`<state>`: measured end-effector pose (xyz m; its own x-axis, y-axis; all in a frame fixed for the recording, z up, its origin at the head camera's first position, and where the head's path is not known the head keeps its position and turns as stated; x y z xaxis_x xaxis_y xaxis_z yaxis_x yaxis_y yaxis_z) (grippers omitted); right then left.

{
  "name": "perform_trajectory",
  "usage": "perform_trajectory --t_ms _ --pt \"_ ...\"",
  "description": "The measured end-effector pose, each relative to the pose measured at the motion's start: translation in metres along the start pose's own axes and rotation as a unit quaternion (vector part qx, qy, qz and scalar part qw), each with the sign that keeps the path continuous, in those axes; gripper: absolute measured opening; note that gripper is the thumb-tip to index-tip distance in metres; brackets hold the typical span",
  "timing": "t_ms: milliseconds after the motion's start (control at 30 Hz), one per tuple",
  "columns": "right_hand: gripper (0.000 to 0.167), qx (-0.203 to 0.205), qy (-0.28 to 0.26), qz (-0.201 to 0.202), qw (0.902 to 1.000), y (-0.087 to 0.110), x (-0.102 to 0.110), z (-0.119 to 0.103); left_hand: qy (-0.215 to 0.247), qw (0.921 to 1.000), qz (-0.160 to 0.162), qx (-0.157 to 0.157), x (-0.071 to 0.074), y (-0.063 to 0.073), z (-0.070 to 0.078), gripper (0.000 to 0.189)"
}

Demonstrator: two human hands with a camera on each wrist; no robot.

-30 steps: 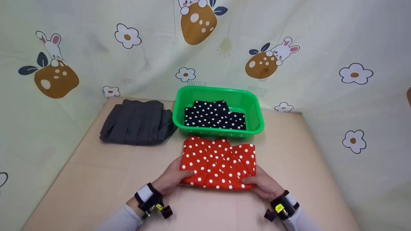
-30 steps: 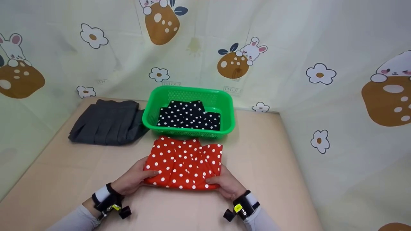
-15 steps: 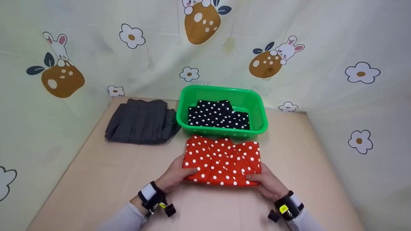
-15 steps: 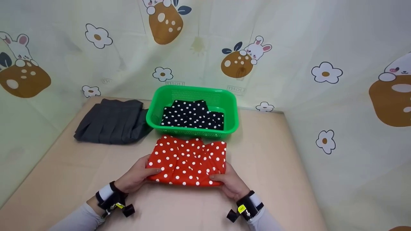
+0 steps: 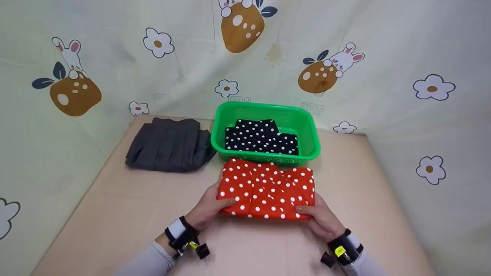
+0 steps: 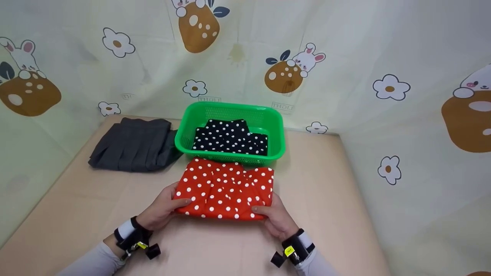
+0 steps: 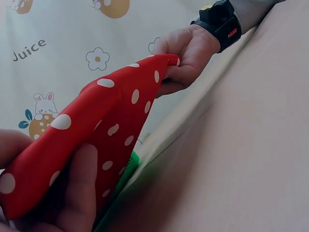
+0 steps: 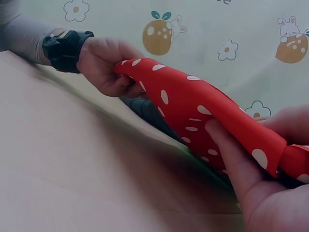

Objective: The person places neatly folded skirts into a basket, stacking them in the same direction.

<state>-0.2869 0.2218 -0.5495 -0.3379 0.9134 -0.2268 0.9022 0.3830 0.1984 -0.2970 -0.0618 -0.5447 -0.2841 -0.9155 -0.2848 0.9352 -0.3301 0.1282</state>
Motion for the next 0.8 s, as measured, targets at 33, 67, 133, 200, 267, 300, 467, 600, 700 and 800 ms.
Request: perform_trajectory --t_ms 33,67,133,200,267,300,467,600,700,800 --pt "0.082 0.000 -0.002 0.004 1.0000 0.001 0.000 -0.001 0.003 1.0000 -0.002 -0.002 -0.001 0.000 0.001 0.078" --pt "0.082 -0.001 -0.004 0.007 1.0000 0.002 0.000 -0.001 0.004 1.0000 -0.002 -0.004 -0.001 0.000 0.001 0.078" --pt "0.081 -0.004 -0.009 0.012 0.9999 0.003 -0.001 -0.001 0.010 0.9999 -0.002 -0.005 -0.001 0.000 0.001 0.079" --pt "0.080 -0.006 -0.014 0.016 0.9997 0.003 -0.001 -0.002 0.014 0.9999 -0.002 -0.006 0.000 0.000 0.002 0.079" --pt "0.079 -0.003 -0.018 0.016 0.9997 0.003 -0.002 -0.004 0.016 0.9999 -0.001 -0.007 0.000 0.000 0.003 0.079" --pt "0.078 0.001 -0.020 0.014 0.9997 0.002 -0.003 -0.005 0.015 0.9998 -0.002 -0.010 0.000 0.000 0.005 0.079" --pt "0.075 0.020 -0.018 0.010 0.9996 0.004 -0.006 -0.014 -0.001 0.9998 0.000 -0.018 0.000 -0.002 0.007 0.077" --pt "0.071 0.026 -0.006 0.023 0.9994 0.006 -0.006 -0.028 -0.026 0.9991 0.028 -0.016 -0.005 -0.003 0.014 0.074" --pt "0.067 0.047 -0.004 0.003 0.9989 0.007 -0.010 -0.046 -0.042 0.9979 0.048 -0.010 -0.011 -0.004 0.025 0.074" --pt "0.065 0.082 0.000 -0.039 0.9958 0.007 -0.019 -0.067 -0.048 0.9968 0.064 -0.007 -0.016 -0.003 0.036 0.072"
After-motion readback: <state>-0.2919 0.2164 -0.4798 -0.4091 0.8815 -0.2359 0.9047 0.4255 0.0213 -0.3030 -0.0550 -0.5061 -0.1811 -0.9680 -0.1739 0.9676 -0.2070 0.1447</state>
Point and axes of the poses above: each hand's wrist, its own y-axis away from the middle knuckle, its own x-axis out of the back of the hand, z = x × y, the point moved 10 cm from there along -y, towards the middle knuckle, and after that the axes turned 8 degrees about y, right-handed, at the moved point
